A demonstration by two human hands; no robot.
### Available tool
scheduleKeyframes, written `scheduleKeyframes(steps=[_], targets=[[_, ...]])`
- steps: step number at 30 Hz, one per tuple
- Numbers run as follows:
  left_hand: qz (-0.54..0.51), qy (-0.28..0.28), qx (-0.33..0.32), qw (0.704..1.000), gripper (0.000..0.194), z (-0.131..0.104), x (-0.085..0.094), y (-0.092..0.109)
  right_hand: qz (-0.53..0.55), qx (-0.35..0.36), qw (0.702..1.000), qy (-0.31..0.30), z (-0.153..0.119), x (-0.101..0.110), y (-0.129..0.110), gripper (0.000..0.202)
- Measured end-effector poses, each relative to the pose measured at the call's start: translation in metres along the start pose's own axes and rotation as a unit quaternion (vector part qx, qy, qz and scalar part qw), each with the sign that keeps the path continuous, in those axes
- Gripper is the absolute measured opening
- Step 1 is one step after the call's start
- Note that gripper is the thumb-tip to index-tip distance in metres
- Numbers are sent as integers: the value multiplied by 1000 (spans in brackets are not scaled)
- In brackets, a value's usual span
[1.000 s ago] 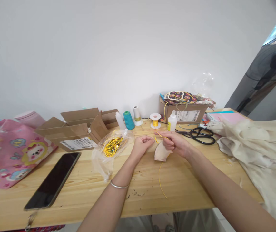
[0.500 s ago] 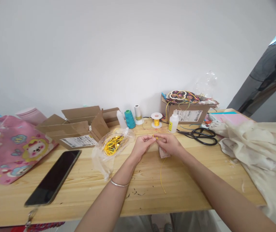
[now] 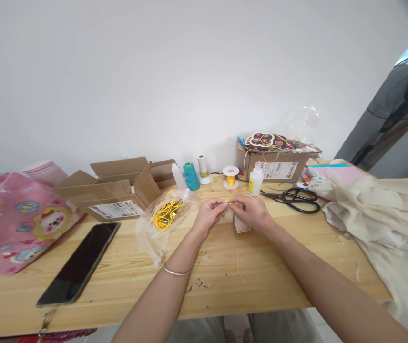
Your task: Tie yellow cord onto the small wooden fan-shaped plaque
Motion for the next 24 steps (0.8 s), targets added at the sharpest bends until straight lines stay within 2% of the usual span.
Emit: scheduleKeyframes(steps=[11,20,24], targets=[[-2,28,-17,999,26,0,3,3,-2,-10,1000,-7,0,-1,1,20],[-6,25,-18,1000,25,1,3,2,-1,-15,1000,-4,0,-1,3,21],[-5,3,-12,1000,25,1,0,2,69,-34,997,27,1,2,9,23]])
Point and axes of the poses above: each hand's wrist, its own z-axis towards the middle knuckle, its own x-axis out of the back of the hand, y = z × x, the point moved 7 cm from there along z, towards the middle knuckle, and after that the axes turned 2 degrees about x, right-handed, at the moved point
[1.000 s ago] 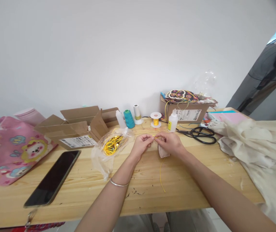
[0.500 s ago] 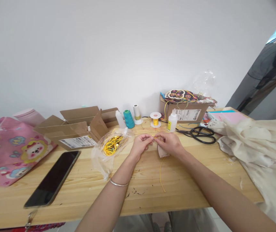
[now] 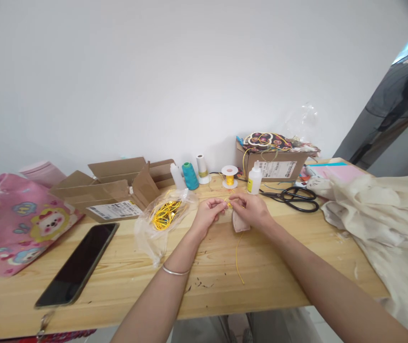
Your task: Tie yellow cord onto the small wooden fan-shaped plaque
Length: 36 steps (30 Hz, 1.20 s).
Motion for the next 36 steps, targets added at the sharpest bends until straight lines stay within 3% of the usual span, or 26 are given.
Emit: scheduleKeyframes(steps=[3,8,12,16,18,20,23,25,30,36], targets=[[-1,-1,9,1000,25,0,-1,0,146,-31,988,41,2,7,4,27],[1,-1,19,1000,25,-1,-1,-1,378,-91,916,100,3,23,7,28],[0,-2,15,1000,26,-1,-1,-1,485,-75,870,53,4,35,0,24],[-1,-5,15,1000,26,-2,0,-1,503,-48,862,34,2,51,-4,24],[-4,-6,19,1000,26,-2,0,-2,484,-45,873,47,3,53,-2,28],[-11,-8,18,1000,25,-2,0,-2,421,-55,904,58,4,47,2,32],[-19,-14,10,1000,24,-3,0,-1,227,-53,969,79,6,33,6,34],[-25,-20,12,999,24,-3,0,-2,98,8,992,84,7,23,-2,32],[-28,-34,13,999,25,-4,2,-1,-26,124,991,53,3,3,-19,35],[-3,-28,18,999,28,-3,5,-1,-54,148,988,-3,1,-12,-24,20]])
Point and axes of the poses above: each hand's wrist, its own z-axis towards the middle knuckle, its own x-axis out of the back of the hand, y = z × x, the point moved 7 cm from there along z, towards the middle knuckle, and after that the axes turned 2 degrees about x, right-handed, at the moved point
